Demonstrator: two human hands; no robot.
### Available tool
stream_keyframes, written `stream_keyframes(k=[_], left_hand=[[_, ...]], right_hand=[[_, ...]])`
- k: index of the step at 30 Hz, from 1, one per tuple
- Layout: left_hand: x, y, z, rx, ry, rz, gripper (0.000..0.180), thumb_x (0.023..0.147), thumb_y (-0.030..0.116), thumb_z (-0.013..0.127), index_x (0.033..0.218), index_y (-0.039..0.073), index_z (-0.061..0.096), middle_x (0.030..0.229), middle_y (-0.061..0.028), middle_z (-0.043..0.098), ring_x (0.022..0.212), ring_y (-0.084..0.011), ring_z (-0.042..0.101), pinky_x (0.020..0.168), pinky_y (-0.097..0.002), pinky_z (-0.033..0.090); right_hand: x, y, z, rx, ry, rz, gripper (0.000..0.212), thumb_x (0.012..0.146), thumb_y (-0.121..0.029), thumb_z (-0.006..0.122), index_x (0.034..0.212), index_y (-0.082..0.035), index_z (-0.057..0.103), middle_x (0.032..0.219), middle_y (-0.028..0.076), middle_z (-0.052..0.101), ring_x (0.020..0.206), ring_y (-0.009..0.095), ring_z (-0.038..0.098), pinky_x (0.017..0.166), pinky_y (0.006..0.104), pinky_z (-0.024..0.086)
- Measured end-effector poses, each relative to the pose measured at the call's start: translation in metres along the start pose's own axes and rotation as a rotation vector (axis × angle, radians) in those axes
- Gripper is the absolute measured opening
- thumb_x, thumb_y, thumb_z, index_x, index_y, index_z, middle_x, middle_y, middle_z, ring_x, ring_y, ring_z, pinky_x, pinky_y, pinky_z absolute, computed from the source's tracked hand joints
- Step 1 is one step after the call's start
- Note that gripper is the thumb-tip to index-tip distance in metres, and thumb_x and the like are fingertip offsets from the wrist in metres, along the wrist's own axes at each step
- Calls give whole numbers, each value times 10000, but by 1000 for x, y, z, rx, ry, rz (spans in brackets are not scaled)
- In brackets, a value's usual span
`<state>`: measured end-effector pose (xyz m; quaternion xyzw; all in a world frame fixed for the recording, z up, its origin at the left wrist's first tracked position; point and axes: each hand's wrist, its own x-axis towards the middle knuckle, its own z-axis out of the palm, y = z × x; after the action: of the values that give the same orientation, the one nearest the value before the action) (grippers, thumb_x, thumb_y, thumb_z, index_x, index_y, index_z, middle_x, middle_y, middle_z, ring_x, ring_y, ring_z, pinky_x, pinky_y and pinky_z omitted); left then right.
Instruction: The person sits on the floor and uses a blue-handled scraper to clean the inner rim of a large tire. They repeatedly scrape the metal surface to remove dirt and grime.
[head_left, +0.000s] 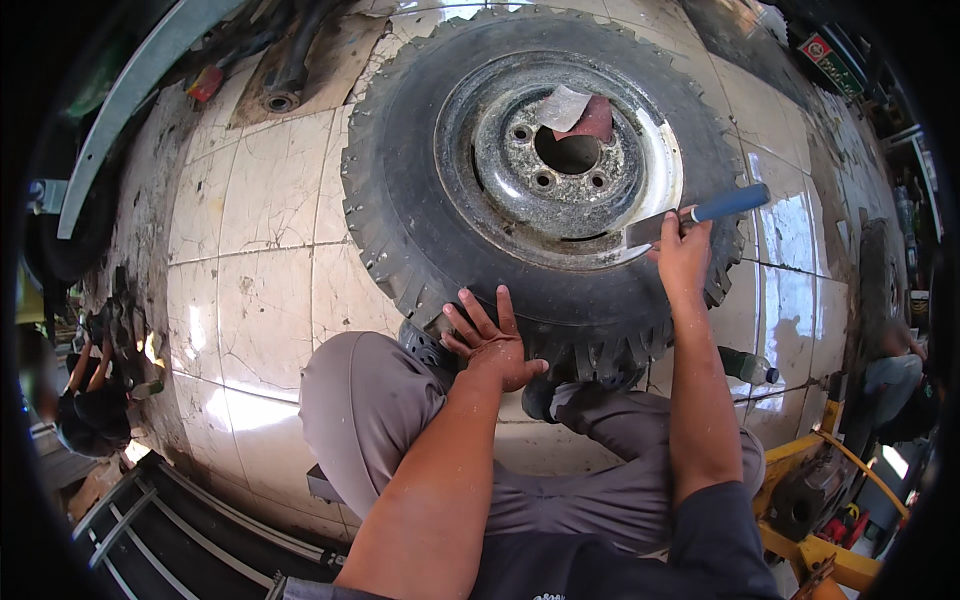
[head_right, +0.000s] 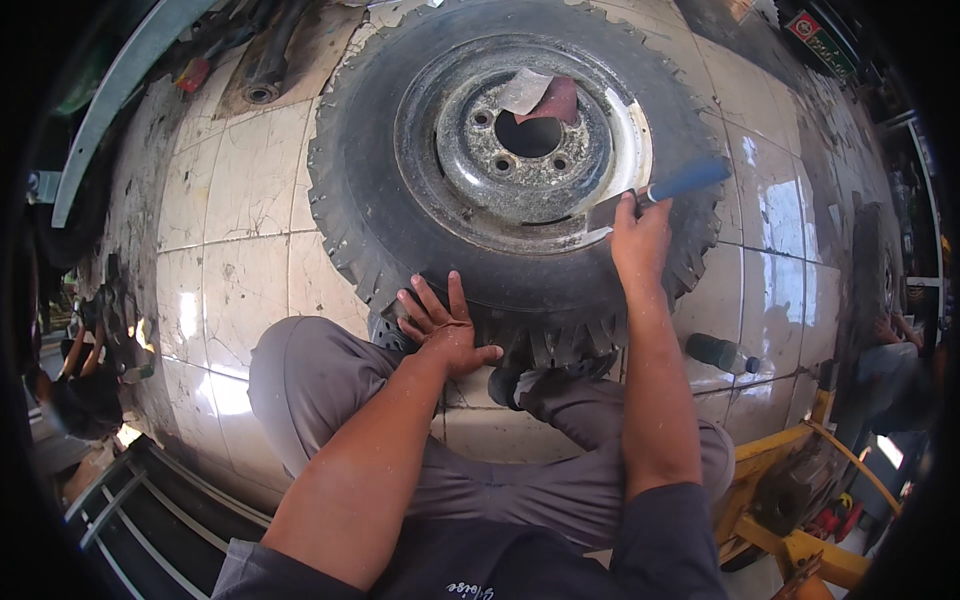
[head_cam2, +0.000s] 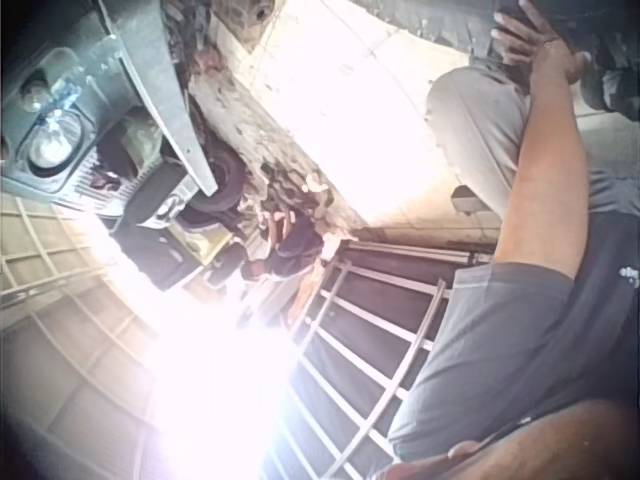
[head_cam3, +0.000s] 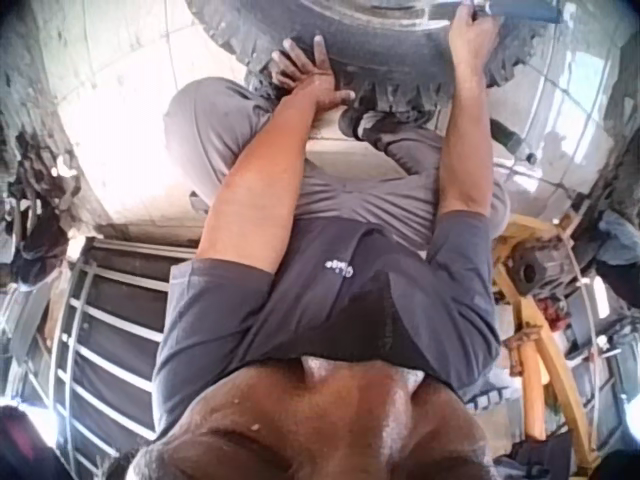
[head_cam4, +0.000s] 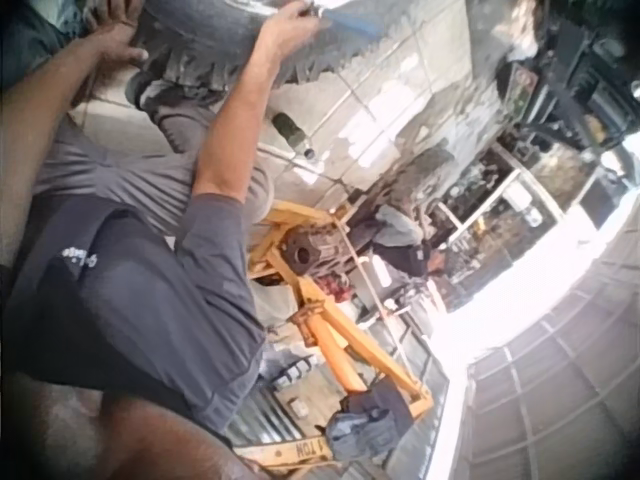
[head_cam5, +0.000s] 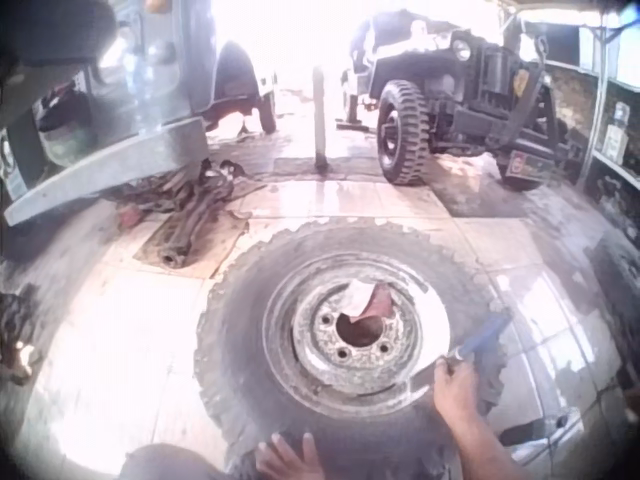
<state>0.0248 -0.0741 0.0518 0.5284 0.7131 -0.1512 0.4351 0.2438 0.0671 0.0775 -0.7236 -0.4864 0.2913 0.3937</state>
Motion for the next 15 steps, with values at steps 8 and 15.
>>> stream_keyframes(k=[8,15], left_hand=[[0,0,2,-10,-17,11,1344,752,541,746,1439,128,-333,1403,-370,-395,1277,-600,-349,1023,-746,-51],[8,-5,11,-10,21,16,1429,695,557,789,1411,141,-376,1360,-378,-443,1244,-594,-398,1006,-752,-59]], right_hand=[[6,8,2,117,21,116,273,946,-146,558,1134,-17,407,860,143,595,625,218,647,497,335,575],[-1,11,2,68,40,102,245,929,-160,577,1088,-25,449,782,163,620,615,248,660,492,368,558]])
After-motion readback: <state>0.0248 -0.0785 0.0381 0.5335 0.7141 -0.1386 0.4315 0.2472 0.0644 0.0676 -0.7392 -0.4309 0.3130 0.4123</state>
